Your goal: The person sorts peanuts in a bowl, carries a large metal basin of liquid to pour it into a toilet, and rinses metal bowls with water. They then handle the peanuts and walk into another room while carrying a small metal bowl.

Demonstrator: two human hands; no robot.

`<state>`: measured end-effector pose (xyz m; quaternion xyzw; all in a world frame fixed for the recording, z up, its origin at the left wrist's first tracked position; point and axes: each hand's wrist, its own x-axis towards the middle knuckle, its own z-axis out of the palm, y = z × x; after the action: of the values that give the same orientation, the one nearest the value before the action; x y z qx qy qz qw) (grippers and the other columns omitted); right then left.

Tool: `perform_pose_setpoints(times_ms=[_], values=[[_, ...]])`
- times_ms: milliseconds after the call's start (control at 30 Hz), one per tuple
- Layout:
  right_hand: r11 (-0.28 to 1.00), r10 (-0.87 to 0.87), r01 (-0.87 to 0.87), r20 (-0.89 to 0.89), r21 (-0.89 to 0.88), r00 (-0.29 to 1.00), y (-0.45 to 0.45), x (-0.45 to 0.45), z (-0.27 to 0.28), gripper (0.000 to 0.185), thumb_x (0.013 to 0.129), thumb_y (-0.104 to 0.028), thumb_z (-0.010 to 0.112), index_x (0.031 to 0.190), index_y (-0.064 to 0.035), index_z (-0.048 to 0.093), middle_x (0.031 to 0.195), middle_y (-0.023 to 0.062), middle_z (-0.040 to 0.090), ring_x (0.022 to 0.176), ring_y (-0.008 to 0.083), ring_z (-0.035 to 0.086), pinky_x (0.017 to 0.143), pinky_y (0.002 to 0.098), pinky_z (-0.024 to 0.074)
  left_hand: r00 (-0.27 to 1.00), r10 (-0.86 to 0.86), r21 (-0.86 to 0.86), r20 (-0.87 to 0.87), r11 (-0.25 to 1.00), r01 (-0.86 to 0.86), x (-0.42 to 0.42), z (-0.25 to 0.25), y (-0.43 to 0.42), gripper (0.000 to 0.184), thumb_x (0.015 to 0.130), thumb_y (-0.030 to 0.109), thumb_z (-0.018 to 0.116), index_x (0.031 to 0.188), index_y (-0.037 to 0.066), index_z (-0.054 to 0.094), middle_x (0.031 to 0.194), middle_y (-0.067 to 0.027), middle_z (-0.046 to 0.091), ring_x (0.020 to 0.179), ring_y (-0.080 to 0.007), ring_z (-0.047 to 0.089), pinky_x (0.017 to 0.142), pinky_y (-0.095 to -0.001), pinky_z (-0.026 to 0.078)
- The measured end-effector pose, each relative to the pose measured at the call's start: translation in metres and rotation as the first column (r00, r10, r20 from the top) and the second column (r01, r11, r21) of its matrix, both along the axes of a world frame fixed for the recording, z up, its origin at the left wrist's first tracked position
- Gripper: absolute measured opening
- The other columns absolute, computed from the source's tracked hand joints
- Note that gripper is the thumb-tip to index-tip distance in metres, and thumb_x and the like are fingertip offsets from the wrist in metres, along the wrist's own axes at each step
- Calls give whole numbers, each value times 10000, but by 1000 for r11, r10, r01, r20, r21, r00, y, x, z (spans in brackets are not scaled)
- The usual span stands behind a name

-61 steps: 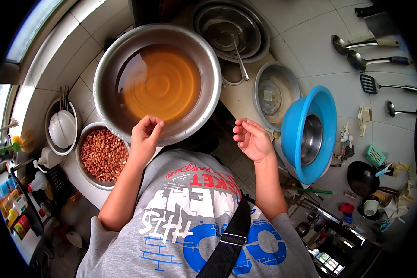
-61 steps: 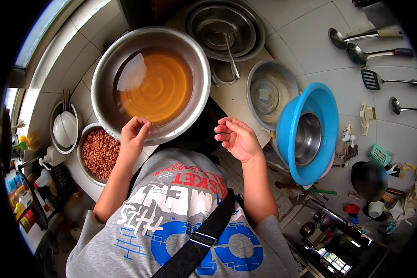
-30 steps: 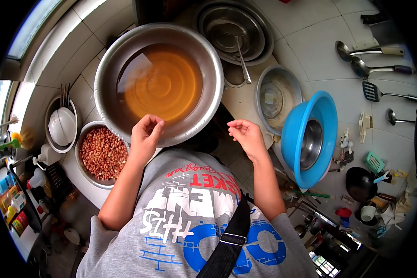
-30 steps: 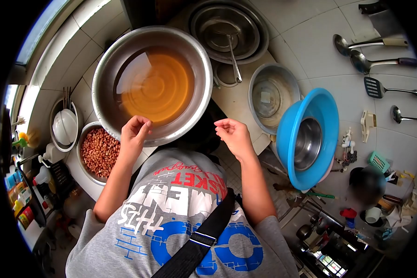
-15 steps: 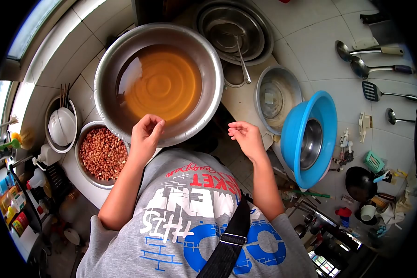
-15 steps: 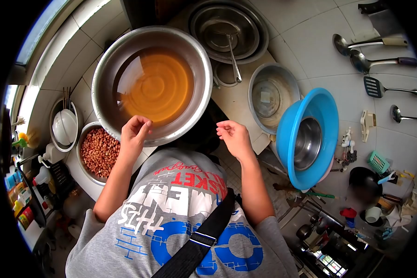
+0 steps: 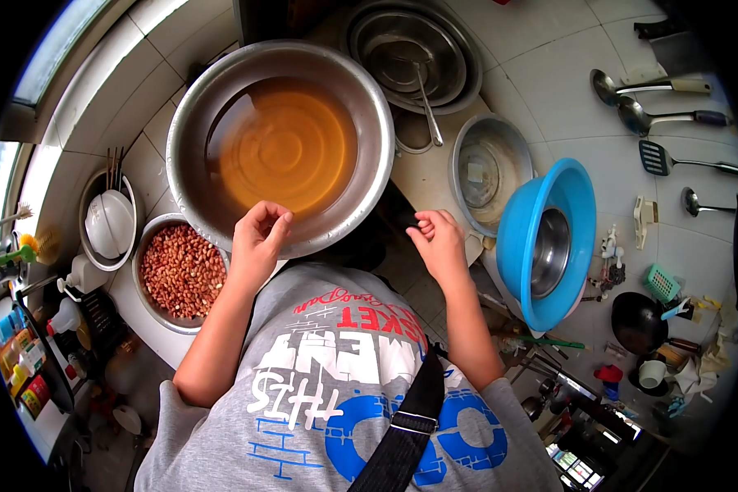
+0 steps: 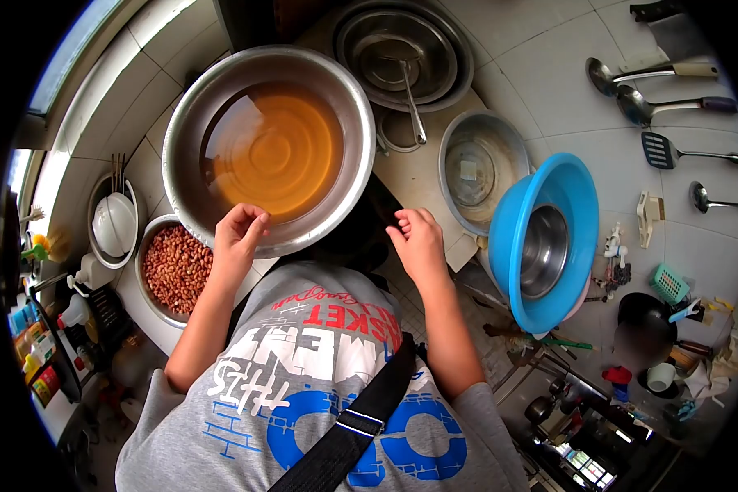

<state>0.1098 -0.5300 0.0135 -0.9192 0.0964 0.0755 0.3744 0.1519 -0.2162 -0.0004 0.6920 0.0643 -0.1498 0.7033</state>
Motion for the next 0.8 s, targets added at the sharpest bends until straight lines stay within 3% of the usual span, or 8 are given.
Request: perform_pose_setpoints(times_ms=[33, 133, 233, 333, 533, 633, 800], values=[[990, 66, -61, 35, -126, 997, 1, -1, 2, 180, 896, -28, 630, 1057, 50, 654, 912, 88, 684, 776, 127, 636, 709, 275, 545, 1000, -2, -1, 1, 1000, 2, 0, 0, 0, 128, 941, 107, 625, 899, -10, 594, 776, 18, 589, 702, -42, 536, 651, -205, 450], [999, -5, 4, -11, -53, 1000, -2, -5, -6, 195, 905, -13, 608, 1080, 62, 650, 922, 113, 694, 810, 132, 653, 732, 274, 554, 1000, -3, -3, 2, 1000, 3, 1, 0, 0, 128, 941, 107, 625, 899, -10, 594, 779, 18, 590, 703, -42, 537, 653, -207, 455], [947, -182, 225, -196, 228, 964, -4, -5, -9, 215, 915, -1, 590, 1108, 78, 642, 939, 125, 693, 827, 140, 660, 756, 272, 555, 1000, 2, -6, 7, 1000, -2, 0, 1, 1, 126, 942, 105, 623, 899, -10, 593, 783, 19, 591, 708, -43, 540, 659, -210, 462], [844, -204, 293, -236, 450, 950, -11, -5, -9, 214, 918, -11, 595, 1108, 75, 641, 950, 136, 703, 819, 155, 683, 768, 273, 563, 1000, -2, -8, 6, 1000, 2, 0, 4, 0, 125, 943, 104, 621, 899, -10, 593, 790, 18, 592, 713, -43, 542, 665, -213, 469], [841, -234, 295, -186, 453, 954, -9, -6, -8, 201, 919, -8, 587, 1094, 72, 642, 935, 118, 698, 812, 147, 677, 759, 261, 560, 1000, -8, -16, 6, 1000, 8, -1, 2, 0, 121, 943, 102, 621, 902, -9, 593, 792, 20, 589, 714, -40, 540, 663, -210, 468], [881, -224, 258, -129, 396, 966, -7, -6, -9, 155, 916, -23, 596, 1041, 55, 644, 921, 110, 695, 783, 135, 667, 717, 254, 559, 1000, -7, -15, 4, 1000, 7, -1, 2, 0, 120, 944, 101, 622, 901, -7, 592, 783, 24, 584, 704, -37, 533, 661, -207, 465], [855, -258, 309, -176, 416, 950, 0, -3, 2, 54, 907, -29, 588, 909, 19, 615, 836, 75, 672, 736, 113, 647, 627, 240, 536, 1000, -2, -18, 0, 1000, 2, -1, 2, 1, 125, 945, 105, 624, 897, -5, 591, 768, 28, 578, 690, -33, 522, 655, -205, 461]])
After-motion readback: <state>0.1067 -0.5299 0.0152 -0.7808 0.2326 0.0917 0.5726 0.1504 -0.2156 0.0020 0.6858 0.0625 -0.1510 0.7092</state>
